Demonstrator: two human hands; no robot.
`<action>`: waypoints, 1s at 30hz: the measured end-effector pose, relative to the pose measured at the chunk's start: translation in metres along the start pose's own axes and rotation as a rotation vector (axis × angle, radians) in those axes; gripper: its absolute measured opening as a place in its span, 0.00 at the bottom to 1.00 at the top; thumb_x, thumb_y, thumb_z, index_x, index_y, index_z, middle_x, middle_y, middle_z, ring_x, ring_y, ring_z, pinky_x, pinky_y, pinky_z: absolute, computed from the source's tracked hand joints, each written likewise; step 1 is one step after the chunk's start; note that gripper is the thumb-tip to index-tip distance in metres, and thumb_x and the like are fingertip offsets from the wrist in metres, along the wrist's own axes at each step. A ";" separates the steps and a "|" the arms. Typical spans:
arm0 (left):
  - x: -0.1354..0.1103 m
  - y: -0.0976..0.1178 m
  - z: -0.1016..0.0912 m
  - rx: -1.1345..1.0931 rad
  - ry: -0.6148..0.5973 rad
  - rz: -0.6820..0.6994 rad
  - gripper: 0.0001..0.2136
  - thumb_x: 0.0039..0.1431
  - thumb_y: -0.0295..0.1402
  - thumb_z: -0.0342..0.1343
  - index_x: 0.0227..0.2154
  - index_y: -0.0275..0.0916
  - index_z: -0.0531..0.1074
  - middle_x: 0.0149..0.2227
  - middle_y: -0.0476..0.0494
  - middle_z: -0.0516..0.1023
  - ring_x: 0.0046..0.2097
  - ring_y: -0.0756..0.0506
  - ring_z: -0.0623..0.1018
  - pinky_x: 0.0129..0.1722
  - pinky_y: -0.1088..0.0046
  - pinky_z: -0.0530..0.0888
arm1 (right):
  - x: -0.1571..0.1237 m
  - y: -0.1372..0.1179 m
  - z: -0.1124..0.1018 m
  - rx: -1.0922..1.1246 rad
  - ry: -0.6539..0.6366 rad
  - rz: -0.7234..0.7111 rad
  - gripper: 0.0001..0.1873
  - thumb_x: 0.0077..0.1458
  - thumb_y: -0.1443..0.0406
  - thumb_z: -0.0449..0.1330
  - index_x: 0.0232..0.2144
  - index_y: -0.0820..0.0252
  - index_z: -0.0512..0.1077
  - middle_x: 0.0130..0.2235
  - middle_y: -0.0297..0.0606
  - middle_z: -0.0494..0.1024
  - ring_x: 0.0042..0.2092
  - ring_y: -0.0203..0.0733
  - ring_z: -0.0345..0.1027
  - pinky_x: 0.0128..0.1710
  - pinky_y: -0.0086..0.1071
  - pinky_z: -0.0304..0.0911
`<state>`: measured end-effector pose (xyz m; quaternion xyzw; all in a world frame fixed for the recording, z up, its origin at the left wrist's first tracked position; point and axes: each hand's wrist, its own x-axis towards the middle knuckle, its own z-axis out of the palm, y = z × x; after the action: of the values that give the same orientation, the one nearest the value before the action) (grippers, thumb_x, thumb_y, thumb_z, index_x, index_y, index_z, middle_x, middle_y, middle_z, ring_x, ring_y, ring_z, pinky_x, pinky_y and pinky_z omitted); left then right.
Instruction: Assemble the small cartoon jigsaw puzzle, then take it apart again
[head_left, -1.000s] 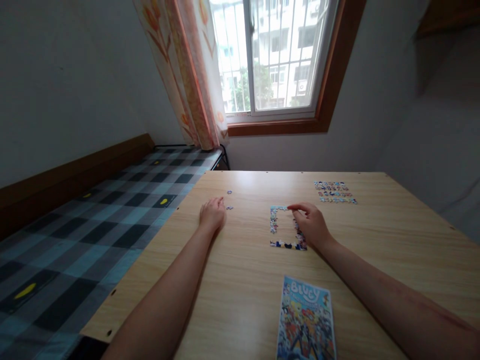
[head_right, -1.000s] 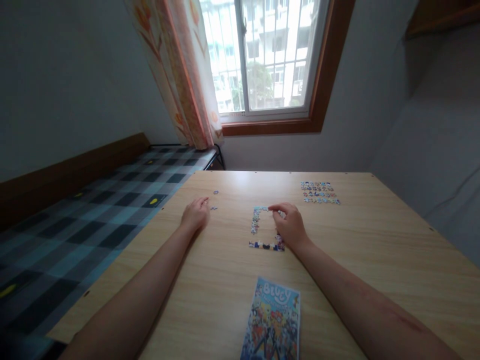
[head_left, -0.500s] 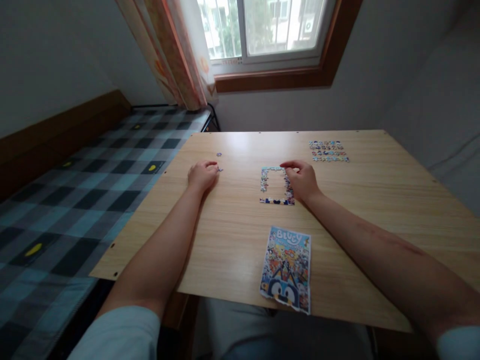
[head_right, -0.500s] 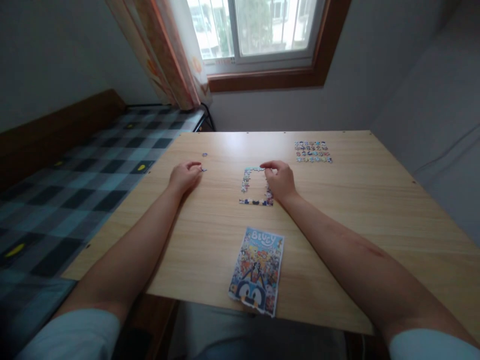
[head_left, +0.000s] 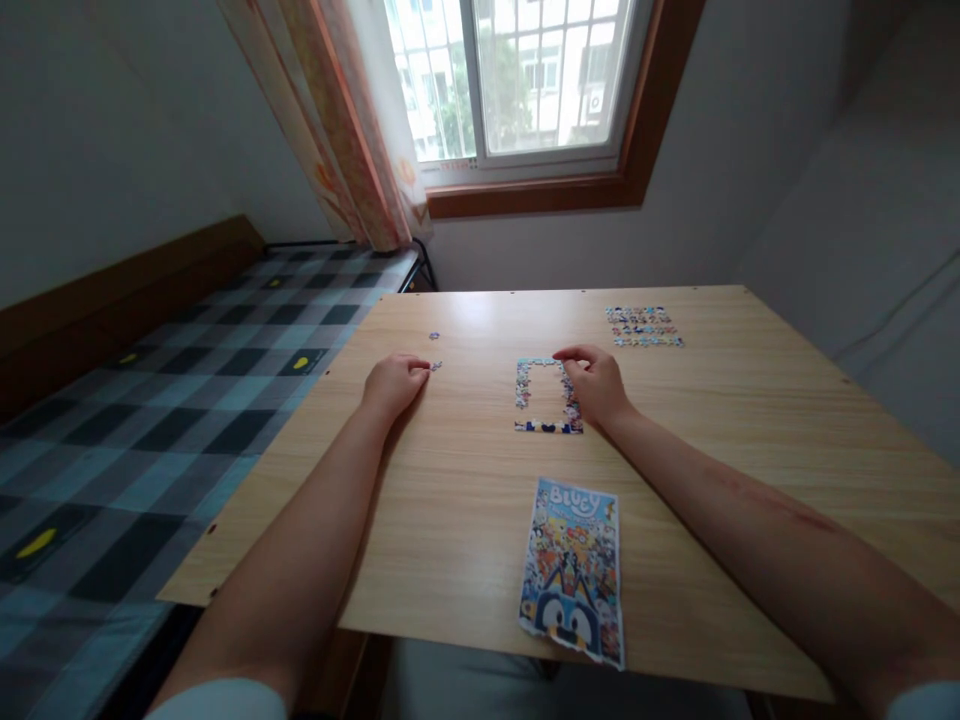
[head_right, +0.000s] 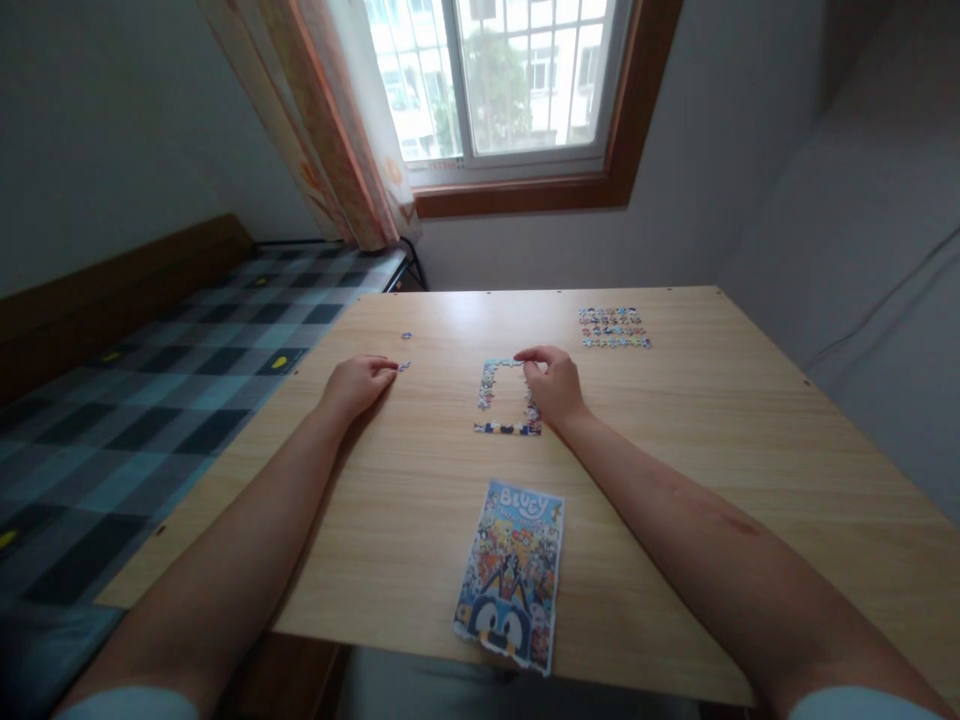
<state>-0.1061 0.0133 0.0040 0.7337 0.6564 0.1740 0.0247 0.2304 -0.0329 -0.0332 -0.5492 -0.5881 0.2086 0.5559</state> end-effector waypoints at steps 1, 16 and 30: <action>-0.001 0.000 -0.002 0.029 -0.003 0.005 0.13 0.57 0.37 0.56 0.40 0.44 0.83 0.47 0.45 0.83 0.49 0.40 0.79 0.51 0.67 0.74 | 0.000 -0.001 0.000 -0.007 -0.004 -0.016 0.14 0.50 0.65 0.55 0.33 0.58 0.81 0.36 0.38 0.82 0.36 0.44 0.72 0.40 0.37 0.66; -0.005 0.021 -0.005 0.178 0.028 0.010 0.13 0.60 0.41 0.54 0.38 0.45 0.82 0.43 0.43 0.83 0.45 0.39 0.80 0.42 0.68 0.75 | -0.005 -0.017 -0.001 -0.183 -0.102 -0.319 0.12 0.53 0.72 0.57 0.30 0.54 0.80 0.34 0.38 0.81 0.41 0.47 0.71 0.48 0.40 0.62; -0.004 0.024 0.003 -0.045 -0.018 0.199 0.10 0.58 0.32 0.54 0.34 0.42 0.82 0.41 0.45 0.82 0.44 0.43 0.79 0.49 0.70 0.74 | -0.009 -0.018 0.000 -0.277 -0.248 -0.389 0.14 0.52 0.72 0.56 0.32 0.53 0.81 0.33 0.38 0.80 0.42 0.47 0.69 0.48 0.41 0.61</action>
<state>-0.0827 0.0067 0.0070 0.7961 0.5759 0.1838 0.0295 0.2208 -0.0465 -0.0214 -0.4670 -0.7690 0.0809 0.4289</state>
